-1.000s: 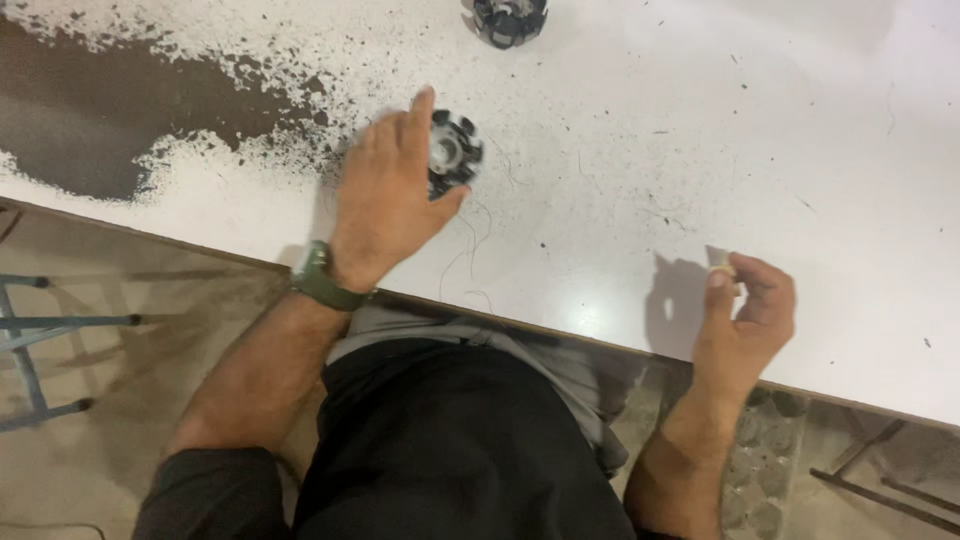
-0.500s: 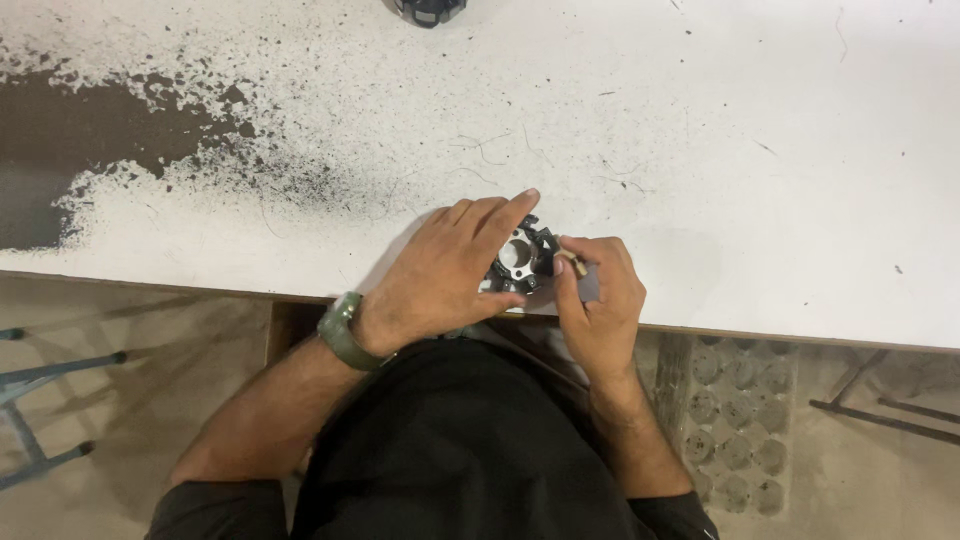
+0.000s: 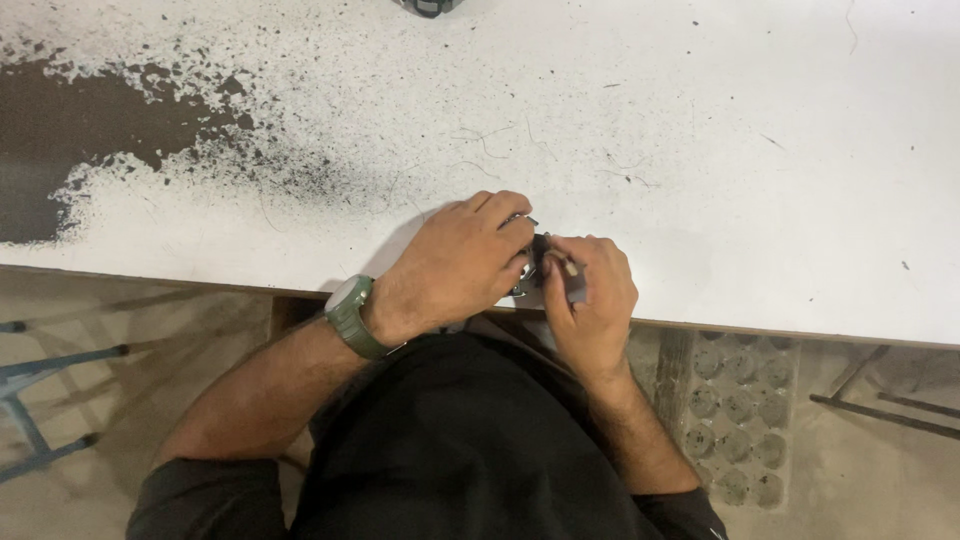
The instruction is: The person sits at a white worktable and cleans black powder and debris from small black circular mechanical components. They hold each component with one hand and scrape its slots and surfaces with a small stick-like scraper, setting finished components aside and picking up the next one.
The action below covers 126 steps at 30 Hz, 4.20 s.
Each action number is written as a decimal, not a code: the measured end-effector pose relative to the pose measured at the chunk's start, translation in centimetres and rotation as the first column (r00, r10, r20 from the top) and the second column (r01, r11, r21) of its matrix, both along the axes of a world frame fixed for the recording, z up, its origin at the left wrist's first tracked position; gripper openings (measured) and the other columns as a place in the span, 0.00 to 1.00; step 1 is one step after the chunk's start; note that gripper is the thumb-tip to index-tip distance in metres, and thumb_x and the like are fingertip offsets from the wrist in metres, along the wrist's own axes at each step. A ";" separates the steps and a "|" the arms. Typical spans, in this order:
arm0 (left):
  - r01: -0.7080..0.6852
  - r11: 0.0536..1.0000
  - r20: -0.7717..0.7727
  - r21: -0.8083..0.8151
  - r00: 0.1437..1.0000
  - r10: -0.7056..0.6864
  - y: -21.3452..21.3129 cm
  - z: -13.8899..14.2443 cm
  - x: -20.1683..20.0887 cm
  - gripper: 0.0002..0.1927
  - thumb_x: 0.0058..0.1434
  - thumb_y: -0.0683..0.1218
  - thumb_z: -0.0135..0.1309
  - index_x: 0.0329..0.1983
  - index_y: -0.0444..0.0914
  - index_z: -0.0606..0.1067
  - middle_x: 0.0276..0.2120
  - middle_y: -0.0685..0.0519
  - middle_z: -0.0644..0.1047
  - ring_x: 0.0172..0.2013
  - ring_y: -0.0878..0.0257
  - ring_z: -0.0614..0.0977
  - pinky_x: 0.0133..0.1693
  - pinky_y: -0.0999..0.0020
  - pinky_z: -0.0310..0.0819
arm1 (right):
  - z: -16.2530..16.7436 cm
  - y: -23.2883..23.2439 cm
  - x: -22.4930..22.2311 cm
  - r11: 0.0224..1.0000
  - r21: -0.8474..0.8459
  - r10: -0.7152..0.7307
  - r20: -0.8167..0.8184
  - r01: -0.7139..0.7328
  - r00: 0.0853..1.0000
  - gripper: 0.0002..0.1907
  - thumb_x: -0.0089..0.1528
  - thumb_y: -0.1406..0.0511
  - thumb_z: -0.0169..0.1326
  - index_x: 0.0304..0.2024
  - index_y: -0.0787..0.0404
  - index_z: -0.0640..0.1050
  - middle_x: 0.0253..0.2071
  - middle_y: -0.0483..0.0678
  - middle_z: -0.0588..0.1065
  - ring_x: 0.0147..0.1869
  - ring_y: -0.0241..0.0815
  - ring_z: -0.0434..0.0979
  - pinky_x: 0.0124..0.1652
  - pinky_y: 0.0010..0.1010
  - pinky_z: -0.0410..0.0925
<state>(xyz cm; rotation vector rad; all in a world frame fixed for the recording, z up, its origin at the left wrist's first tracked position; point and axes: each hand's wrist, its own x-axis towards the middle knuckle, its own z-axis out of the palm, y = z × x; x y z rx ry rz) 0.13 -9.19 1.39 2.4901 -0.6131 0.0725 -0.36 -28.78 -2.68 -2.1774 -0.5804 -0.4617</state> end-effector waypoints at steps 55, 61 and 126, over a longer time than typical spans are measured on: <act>-0.224 0.900 0.224 -0.374 0.920 0.322 -0.6 -1.4 -1.9 0.18 0.58 0.45 0.60 0.49 0.33 0.75 0.58 0.45 0.73 0.55 0.51 0.76 0.57 0.55 0.69 | 2.5 -1.3 -0.9 0.997 0.057 0.054 0.116 -0.060 0.992 0.11 0.62 0.74 0.59 0.47 0.62 0.77 0.38 0.49 0.76 0.44 0.48 0.79 0.67 0.53 0.67; -0.071 0.962 0.147 -0.263 0.983 0.112 0.3 -1.3 0.0 0.11 0.61 0.46 0.61 0.45 0.39 0.79 0.56 0.51 0.75 0.54 0.53 0.77 0.54 0.53 0.69 | 1.0 -0.4 -0.3 0.999 0.001 0.032 0.089 -0.032 0.995 0.10 0.63 0.73 0.60 0.46 0.61 0.77 0.39 0.50 0.76 0.45 0.51 0.77 0.66 0.53 0.68; -0.041 0.981 0.363 -0.189 0.925 0.109 -0.8 -3.7 -2.2 0.14 0.54 0.39 0.57 0.43 0.33 0.71 0.41 0.47 0.74 0.38 0.53 0.79 0.40 0.58 0.76 | -0.5 -1.4 0.0 0.968 -0.178 0.207 0.185 -0.174 0.961 0.19 0.54 0.78 0.62 0.46 0.58 0.78 0.42 0.48 0.75 0.55 0.48 0.77 0.63 0.50 0.67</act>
